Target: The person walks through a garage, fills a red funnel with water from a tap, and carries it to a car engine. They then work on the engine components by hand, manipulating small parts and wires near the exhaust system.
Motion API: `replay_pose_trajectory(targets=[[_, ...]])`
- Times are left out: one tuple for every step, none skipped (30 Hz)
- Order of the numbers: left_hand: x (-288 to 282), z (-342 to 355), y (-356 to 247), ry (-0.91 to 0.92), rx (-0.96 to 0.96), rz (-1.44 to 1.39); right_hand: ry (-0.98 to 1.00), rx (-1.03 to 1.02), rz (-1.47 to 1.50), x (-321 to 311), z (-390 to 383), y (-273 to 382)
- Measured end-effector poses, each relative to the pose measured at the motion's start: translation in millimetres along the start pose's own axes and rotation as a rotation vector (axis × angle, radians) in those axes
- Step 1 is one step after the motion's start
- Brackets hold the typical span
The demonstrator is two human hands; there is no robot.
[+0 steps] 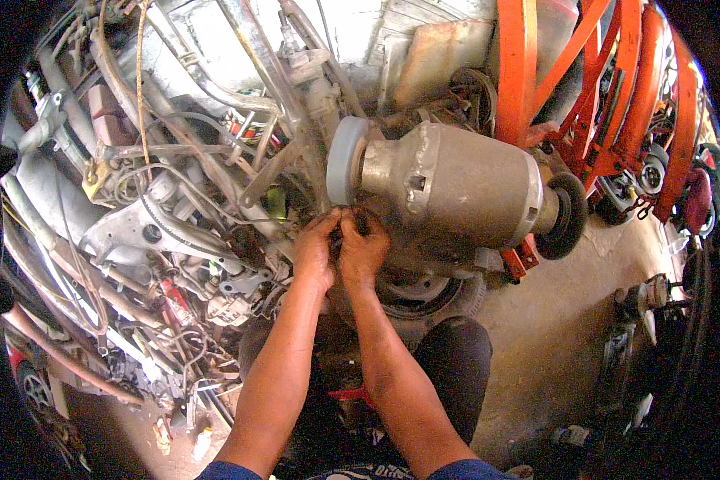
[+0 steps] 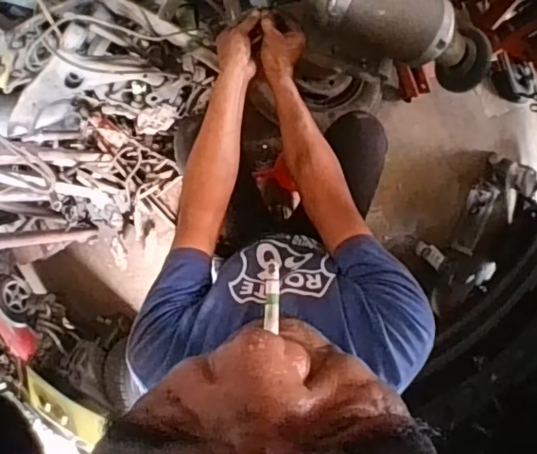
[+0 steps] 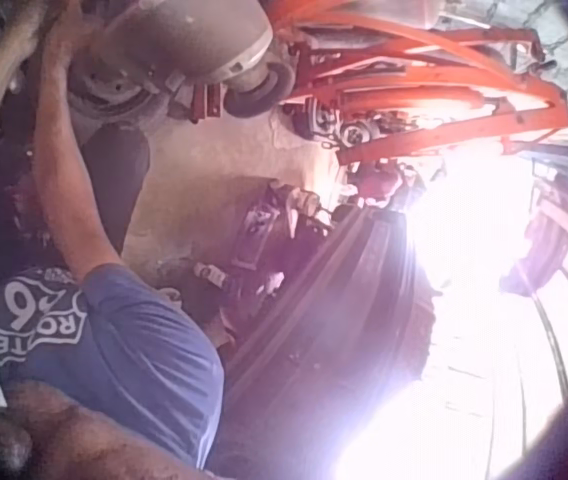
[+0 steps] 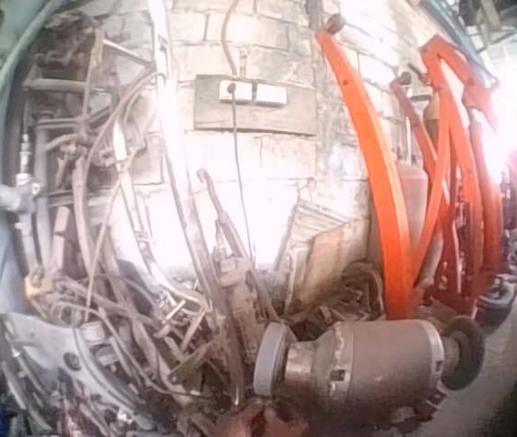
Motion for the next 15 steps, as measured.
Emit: replay_pose_trajectory(targets=[[0, 1, 0, 0.002, -0.001, -0.002, 0.002, 0.006, -0.006, 0, 1, -2], [0, 1, 1, 0.004, -0.003, -0.003, 0.007, 0.002, -0.014, 0, 2, -4], [0, 1, 1, 0.003, -0.003, 0.002, 0.013, -0.001, -0.022, -1, 3, -6], [-1, 0, 1, 0.002, -0.004, 0.007, 0.019, -0.005, -0.031, -2, 3, -8], [-1, 0, 0, 0.002, -0.003, 0.012, 0.016, -0.005, -0.023, -2, 4, -8], [-1, 0, 0, 0.004, -0.002, 0.008, 0.013, -0.006, -0.015, -2, 3, -8], [0, -1, -1, 0.005, 0.000, 0.005, 0.010, -0.006, -0.007, -2, 3, -8], [0, -1, -2, 0.005, 0.002, 0.002, 0.007, -0.009, 0.003, -1, 2, -5], [0, -2, -2, 0.008, -0.004, -0.001, 0.003, -0.011, 0.013, -1, 1, -1], [1, -3, -2, 0.011, -0.011, -0.005, -0.001, -0.013, 0.023, -1, 0, 2], [2, -3, -1, 0.016, -0.016, -0.009, 0.003, -0.021, 0.042, -1, 1, 0], [2, -3, -2, 0.015, -0.005, -0.006, 0.007, -0.028, 0.061, -2, 3, -3], [2, -2, -2, 0.013, 0.007, -0.004, 0.010, -0.036, 0.080, -2, 4, -5], [2, -3, -3, 0.010, 0.017, -0.002, 0.008, -0.027, 0.050, -2, 4, -5], [2, -3, -3, 0.006, 0.008, -0.001, 0.005, -0.019, 0.020, -2, 4, -4]])
Point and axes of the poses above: each hand's wrist, its own z-axis towards the middle knuckle, its own x-axis out of the palm, y = z × x, the point moved 10 cm from there along z, towards the middle knuckle, and after that the axes turned 13 degrees about z, right-handed, at the moved point
